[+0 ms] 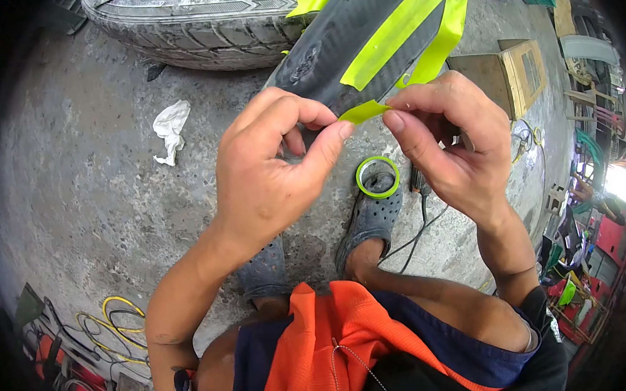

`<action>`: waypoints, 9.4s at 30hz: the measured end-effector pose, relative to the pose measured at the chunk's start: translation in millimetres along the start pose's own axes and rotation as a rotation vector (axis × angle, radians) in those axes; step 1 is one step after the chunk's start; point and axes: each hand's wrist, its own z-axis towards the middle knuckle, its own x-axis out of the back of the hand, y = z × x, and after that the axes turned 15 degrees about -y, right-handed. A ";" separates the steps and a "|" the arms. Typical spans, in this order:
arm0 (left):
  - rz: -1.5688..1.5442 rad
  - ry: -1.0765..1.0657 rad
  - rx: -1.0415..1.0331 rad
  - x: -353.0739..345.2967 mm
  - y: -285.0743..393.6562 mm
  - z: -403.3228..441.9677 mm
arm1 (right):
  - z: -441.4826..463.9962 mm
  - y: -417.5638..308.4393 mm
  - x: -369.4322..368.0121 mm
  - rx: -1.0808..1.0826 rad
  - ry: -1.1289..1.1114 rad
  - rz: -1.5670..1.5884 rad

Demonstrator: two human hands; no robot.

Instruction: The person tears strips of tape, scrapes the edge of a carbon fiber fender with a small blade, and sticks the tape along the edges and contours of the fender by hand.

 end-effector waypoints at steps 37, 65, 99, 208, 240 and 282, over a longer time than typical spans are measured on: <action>0.440 -0.136 0.212 18.6 3.4 -9.4 | -50.5 139.6 31.8 -0.242 0.285 0.791; 1.140 -0.072 0.355 144.5 70.3 48.3 | 8.3 210.8 47.6 -0.318 0.418 1.050; 0.425 -0.282 0.103 -127.5 98.5 86.7 | -78.2 162.5 81.9 0.067 -0.193 0.866; 0.774 -0.155 0.877 -87.8 -70.0 -191.5 | 96.5 391.0 59.2 -0.400 0.652 0.129; 0.768 -0.143 0.825 -89.3 -68.0 -188.2 | 80.1 369.8 50.1 -0.397 0.570 0.186; 0.799 -0.102 0.666 -89.0 -84.2 -207.6 | 77.9 358.3 49.0 -0.481 0.480 0.172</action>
